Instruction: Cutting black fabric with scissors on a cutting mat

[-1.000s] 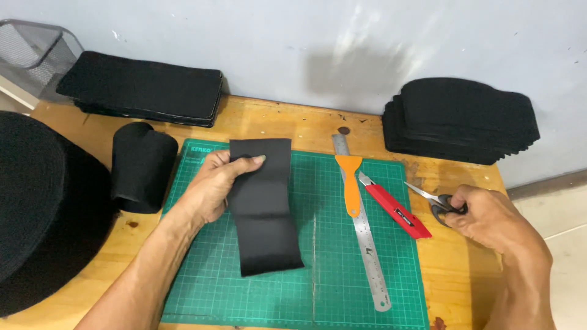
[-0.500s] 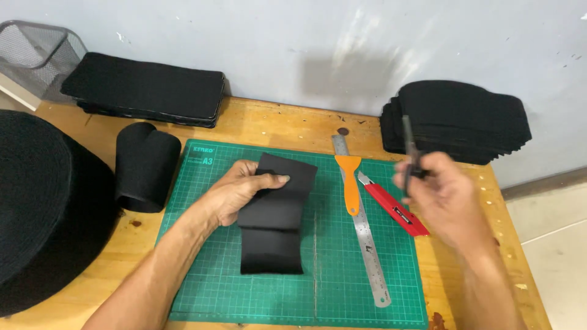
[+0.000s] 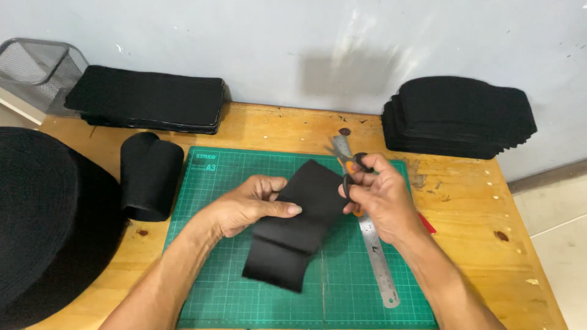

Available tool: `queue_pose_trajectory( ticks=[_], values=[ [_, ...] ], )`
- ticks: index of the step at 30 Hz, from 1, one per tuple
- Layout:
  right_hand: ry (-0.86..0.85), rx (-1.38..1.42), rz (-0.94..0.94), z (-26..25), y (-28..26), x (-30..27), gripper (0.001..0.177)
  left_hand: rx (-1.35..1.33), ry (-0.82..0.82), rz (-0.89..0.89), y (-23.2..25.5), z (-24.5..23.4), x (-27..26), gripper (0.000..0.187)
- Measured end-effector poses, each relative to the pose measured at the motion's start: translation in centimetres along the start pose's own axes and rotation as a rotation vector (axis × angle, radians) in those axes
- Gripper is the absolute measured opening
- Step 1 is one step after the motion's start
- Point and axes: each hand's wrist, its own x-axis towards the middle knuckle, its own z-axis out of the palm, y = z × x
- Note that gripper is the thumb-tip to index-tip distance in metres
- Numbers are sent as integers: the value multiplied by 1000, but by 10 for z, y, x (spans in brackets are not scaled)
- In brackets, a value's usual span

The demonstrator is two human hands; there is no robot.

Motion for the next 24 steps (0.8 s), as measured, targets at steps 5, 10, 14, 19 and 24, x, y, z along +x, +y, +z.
queue_pose_trajectory(
  ticks=[5, 10, 14, 19, 24],
  values=[
    [126, 152, 22, -15, -13, 7, 39, -39, 102, 63, 20, -17, -7, 29],
    [209, 369, 68, -17, -2, 9, 35, -352, 315, 89, 39, -9, -12, 58],
    [274, 535, 104, -10, 13, 7, 31, -277, 254, 85, 1, 7, 1, 57],
    [328, 552, 96, 26, -6, -16, 29, -200, 178, 81, -29, 44, 6, 61],
    [259, 470, 94, 55, -7, -33, 40, 67, 153, -89, -26, 70, 0, 48]
  ],
)
